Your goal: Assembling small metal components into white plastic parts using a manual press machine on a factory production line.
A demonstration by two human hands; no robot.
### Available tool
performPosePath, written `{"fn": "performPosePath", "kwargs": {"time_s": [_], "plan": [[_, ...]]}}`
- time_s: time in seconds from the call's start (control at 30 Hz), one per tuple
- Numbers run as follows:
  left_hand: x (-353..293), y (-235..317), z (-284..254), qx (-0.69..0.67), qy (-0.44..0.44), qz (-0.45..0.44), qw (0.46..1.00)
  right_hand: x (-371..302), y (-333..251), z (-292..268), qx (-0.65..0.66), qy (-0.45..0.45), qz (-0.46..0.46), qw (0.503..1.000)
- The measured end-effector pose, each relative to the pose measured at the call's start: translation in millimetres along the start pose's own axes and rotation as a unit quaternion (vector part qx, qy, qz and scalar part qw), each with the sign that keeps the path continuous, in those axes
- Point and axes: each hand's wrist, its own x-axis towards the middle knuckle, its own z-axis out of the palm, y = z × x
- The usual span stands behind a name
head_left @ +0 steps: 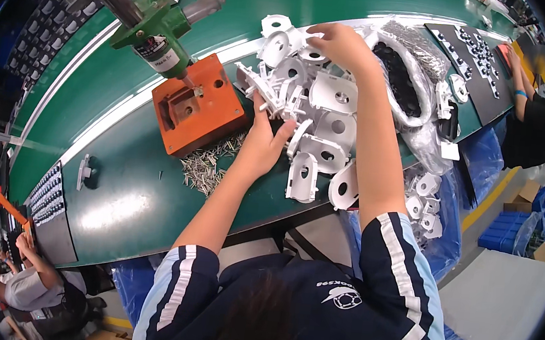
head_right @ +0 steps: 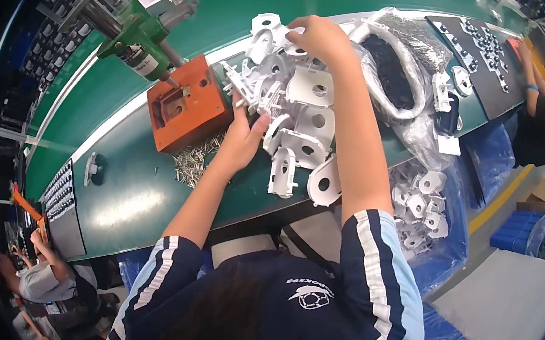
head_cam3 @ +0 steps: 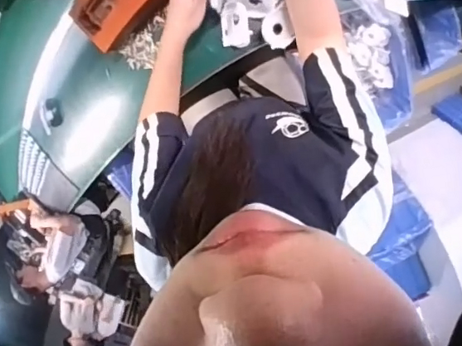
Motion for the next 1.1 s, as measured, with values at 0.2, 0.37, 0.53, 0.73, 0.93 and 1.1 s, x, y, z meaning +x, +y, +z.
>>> {"fn": "performPosePath", "kwargs": {"time_s": [0.2,0.37,0.53,0.73,0.93,1.1], "plan": [[-19,-4,-18,0.069,-0.044,-0.047,0.996,24,10,-3,0.012,0.052,-0.019,0.998],[-43,1,-29,0.161,-0.059,-0.051,0.984,39,19,-13,0.034,0.11,-0.033,0.993],[-68,14,-24,0.29,-0.039,0.069,0.954,46,33,-17,0.11,0.132,-0.042,0.984],[-94,40,45,0.222,-0.175,0.263,0.922,52,31,-27,0.2,0.187,-0.113,0.955],[-73,13,97,0.318,-0.054,0.253,0.912,58,13,-15,0.084,0.252,-0.069,0.962],[-58,22,90,0.298,-0.045,0.225,0.927,92,6,-3,0.023,0.119,-0.075,0.99]]}}
